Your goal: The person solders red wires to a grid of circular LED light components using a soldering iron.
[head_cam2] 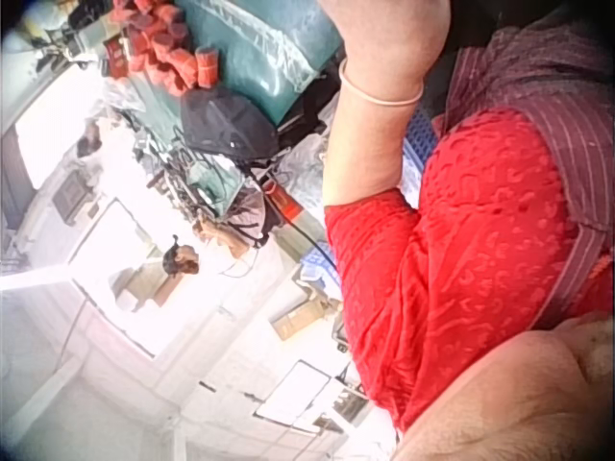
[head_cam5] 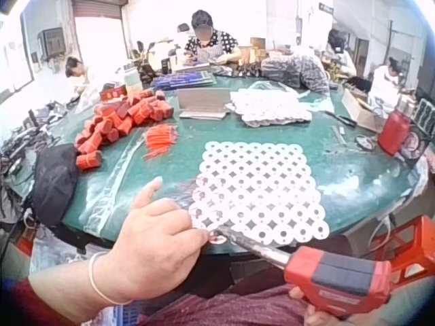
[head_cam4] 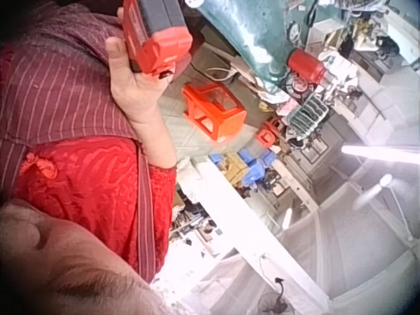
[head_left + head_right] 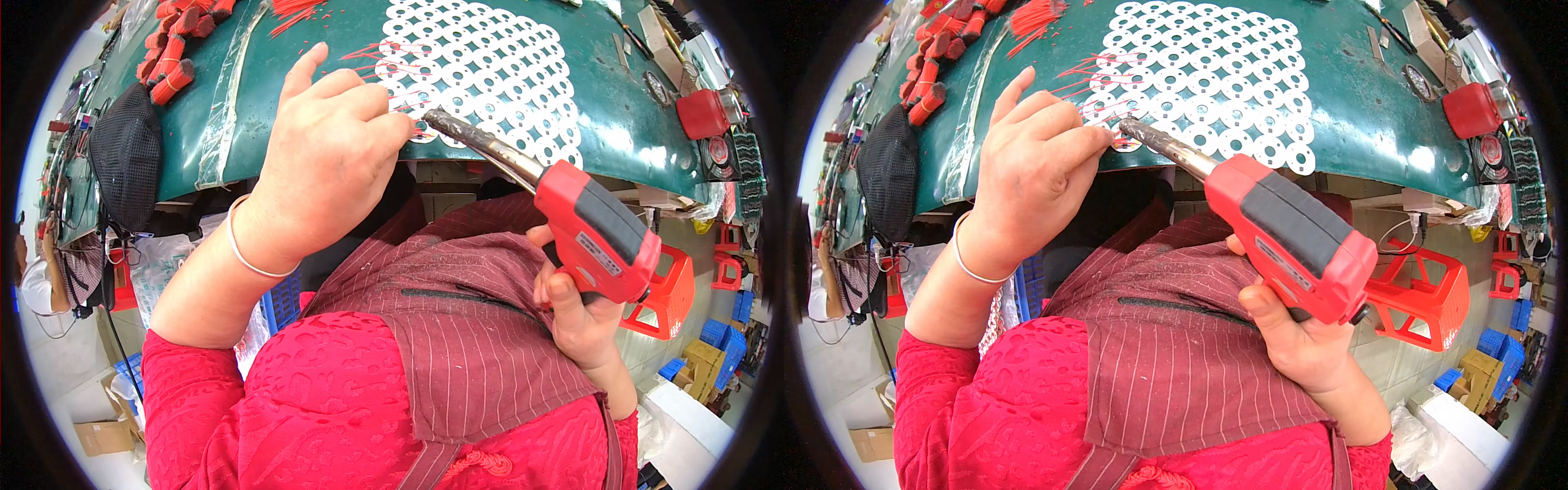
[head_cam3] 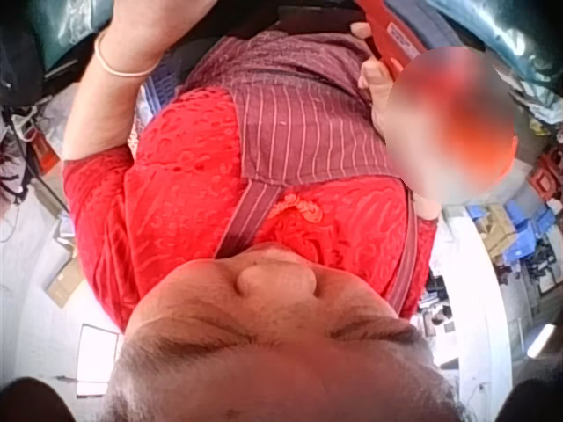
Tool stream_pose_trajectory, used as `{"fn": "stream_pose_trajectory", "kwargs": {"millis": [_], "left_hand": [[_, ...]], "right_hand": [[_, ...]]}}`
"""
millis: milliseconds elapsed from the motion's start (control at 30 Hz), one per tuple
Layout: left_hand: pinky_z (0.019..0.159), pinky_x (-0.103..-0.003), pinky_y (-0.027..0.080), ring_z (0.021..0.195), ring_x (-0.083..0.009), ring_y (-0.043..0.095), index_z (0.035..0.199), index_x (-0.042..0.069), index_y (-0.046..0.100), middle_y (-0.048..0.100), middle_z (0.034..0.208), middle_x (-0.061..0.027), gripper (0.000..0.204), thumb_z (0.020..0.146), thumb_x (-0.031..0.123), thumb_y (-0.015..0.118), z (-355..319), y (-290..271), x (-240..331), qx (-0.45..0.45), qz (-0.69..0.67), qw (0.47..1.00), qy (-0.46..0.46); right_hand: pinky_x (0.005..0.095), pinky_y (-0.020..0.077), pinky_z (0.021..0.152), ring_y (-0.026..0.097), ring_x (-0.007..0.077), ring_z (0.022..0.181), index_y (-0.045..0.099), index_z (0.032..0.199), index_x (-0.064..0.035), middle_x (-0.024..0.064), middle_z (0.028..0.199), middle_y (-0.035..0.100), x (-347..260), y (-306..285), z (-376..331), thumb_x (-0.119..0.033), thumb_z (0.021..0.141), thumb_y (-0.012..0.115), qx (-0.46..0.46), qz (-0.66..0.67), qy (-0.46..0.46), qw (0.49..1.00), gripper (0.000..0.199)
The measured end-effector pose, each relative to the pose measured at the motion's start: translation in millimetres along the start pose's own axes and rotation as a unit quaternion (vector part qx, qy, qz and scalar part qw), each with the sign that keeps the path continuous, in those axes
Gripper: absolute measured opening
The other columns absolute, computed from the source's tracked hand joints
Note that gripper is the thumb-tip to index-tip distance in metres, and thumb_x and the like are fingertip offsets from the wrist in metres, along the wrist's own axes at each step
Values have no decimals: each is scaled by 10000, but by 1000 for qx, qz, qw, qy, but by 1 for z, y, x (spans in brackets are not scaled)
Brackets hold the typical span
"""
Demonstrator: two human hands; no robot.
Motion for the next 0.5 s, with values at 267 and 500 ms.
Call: {"fn": "stream_pose_trajectory", "kwargs": {"millis": [267, 500], "left_hand": [[1016, -482, 405, 760, -213, 596, 769, 100, 677, 554, 703, -19, 108, 706, 22, 718, 1, 0, 0, -7, 3, 1000, -2], [1021, -484, 402, 764, -210, 596, 773, 99, 668, 557, 714, -17, 118, 701, 17, 713, 0, 1, 0, -19, 8, 1000, -3]], "right_hand": [[312, 483, 898, 603, 203, 1084, 501, 1327, 16, 167, 1225, 626, 1, 0, 0, -77, 926, 652, 6, 77, 27, 997, 438], [256, 496, 758, 598, 125, 888, 532, 1284, 5, 126, 1146, 638, 8, -2, -4, -14, 910, 657, 16, 92, 32, 995, 395]]}}
Point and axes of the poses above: each hand's wrist, its own z-axis towards the middle knuckle, its own y-axis out of the palm, x = y × z, the point moved 5 cm from there along z, towards the middle knuckle
